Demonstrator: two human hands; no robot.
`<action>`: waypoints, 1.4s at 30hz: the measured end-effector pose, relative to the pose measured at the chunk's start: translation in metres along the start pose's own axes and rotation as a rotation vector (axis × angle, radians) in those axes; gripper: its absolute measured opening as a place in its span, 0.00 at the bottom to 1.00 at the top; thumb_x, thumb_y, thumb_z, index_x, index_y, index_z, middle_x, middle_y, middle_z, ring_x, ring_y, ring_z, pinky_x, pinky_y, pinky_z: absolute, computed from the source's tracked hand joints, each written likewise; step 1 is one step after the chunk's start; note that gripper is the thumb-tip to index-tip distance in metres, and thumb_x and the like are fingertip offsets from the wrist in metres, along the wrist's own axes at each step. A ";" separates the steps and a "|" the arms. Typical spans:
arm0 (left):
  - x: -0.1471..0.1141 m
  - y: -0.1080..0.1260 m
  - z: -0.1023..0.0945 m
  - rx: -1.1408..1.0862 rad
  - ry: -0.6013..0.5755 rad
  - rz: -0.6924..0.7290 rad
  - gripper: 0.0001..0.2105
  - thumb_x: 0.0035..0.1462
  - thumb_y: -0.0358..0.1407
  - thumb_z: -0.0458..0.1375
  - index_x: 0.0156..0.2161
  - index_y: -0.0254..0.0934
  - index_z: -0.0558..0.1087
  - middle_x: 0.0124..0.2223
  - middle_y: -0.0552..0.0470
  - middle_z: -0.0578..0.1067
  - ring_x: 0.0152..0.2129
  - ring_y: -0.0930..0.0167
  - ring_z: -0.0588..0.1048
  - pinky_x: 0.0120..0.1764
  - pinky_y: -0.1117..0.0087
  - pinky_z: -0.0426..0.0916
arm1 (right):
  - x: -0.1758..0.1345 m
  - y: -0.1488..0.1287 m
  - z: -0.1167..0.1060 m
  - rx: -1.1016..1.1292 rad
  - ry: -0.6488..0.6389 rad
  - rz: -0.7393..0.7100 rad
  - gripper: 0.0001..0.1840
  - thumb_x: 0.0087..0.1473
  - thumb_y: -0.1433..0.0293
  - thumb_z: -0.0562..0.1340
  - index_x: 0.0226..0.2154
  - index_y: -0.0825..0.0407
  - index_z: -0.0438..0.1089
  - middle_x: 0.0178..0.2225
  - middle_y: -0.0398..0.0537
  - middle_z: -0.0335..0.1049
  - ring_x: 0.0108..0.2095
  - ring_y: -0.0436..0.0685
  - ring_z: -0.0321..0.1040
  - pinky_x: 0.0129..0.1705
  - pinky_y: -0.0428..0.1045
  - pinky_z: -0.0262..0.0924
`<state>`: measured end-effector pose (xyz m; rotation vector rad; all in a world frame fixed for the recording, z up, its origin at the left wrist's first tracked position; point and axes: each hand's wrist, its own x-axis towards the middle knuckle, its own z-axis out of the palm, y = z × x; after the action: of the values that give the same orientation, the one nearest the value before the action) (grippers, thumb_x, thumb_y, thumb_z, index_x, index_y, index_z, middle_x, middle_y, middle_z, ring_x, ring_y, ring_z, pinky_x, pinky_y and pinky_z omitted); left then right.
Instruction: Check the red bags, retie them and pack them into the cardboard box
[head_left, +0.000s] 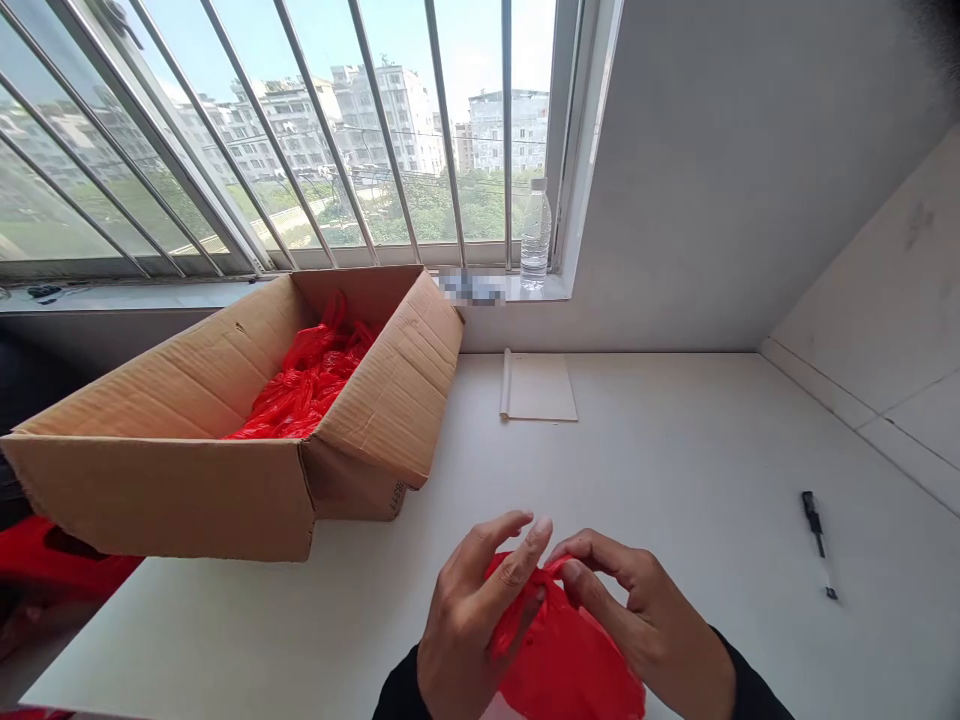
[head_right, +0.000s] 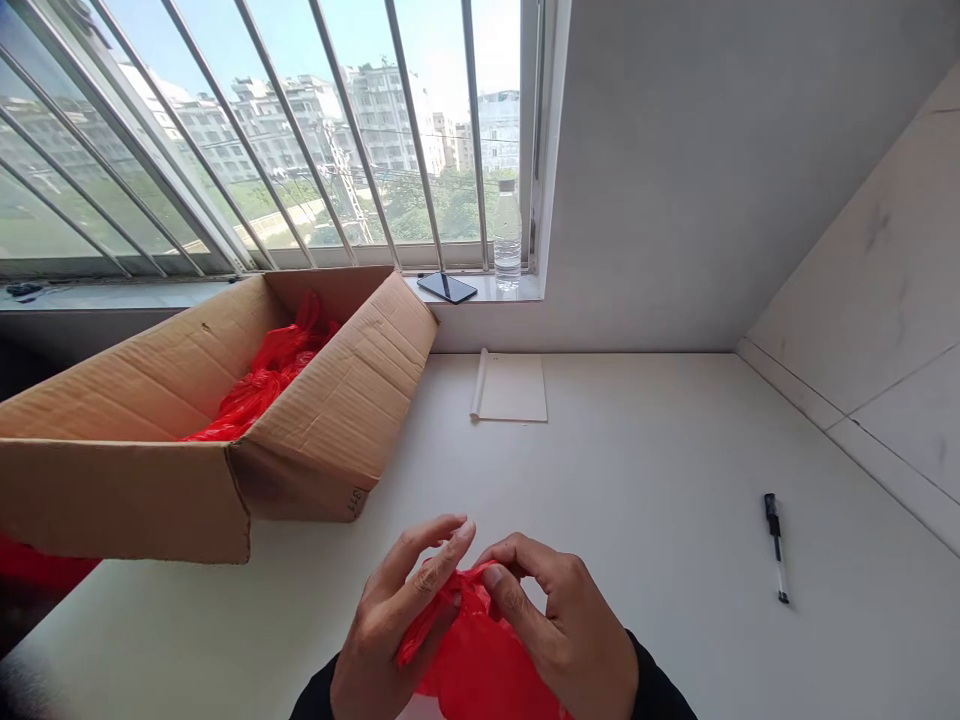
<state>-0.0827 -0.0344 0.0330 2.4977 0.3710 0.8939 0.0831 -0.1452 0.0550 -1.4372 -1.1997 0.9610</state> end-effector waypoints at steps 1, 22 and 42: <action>-0.003 -0.002 -0.001 0.021 -0.021 0.000 0.27 0.66 0.30 0.52 0.68 0.48 0.57 0.59 0.43 0.71 0.54 0.64 0.71 0.53 0.64 0.71 | -0.001 0.002 -0.003 -0.035 0.016 0.005 0.20 0.68 0.55 0.52 0.37 0.48 0.72 0.32 0.43 0.72 0.33 0.54 0.68 0.39 0.49 0.62; -0.059 -0.017 0.057 0.500 -0.258 -0.019 0.28 0.68 0.33 0.47 0.70 0.32 0.49 0.72 0.47 0.52 0.70 0.61 0.48 0.69 0.56 0.38 | -0.025 0.098 0.054 -0.521 0.375 -0.198 0.15 0.67 0.65 0.54 0.55 0.46 0.57 0.55 0.52 0.69 0.59 0.62 0.64 0.56 0.62 0.67; -0.075 -0.026 0.075 0.540 -0.345 -0.063 0.30 0.67 0.33 0.48 0.71 0.34 0.46 0.73 0.50 0.49 0.70 0.63 0.47 0.69 0.58 0.41 | -0.030 0.133 0.063 -0.590 0.330 -0.174 0.12 0.67 0.69 0.53 0.52 0.46 0.58 0.63 0.48 0.62 0.67 0.60 0.49 0.66 0.68 0.50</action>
<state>-0.0925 -0.0664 -0.0708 3.0369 0.6346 0.3474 0.0424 -0.1649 -0.0879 -1.8215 -1.3865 0.2303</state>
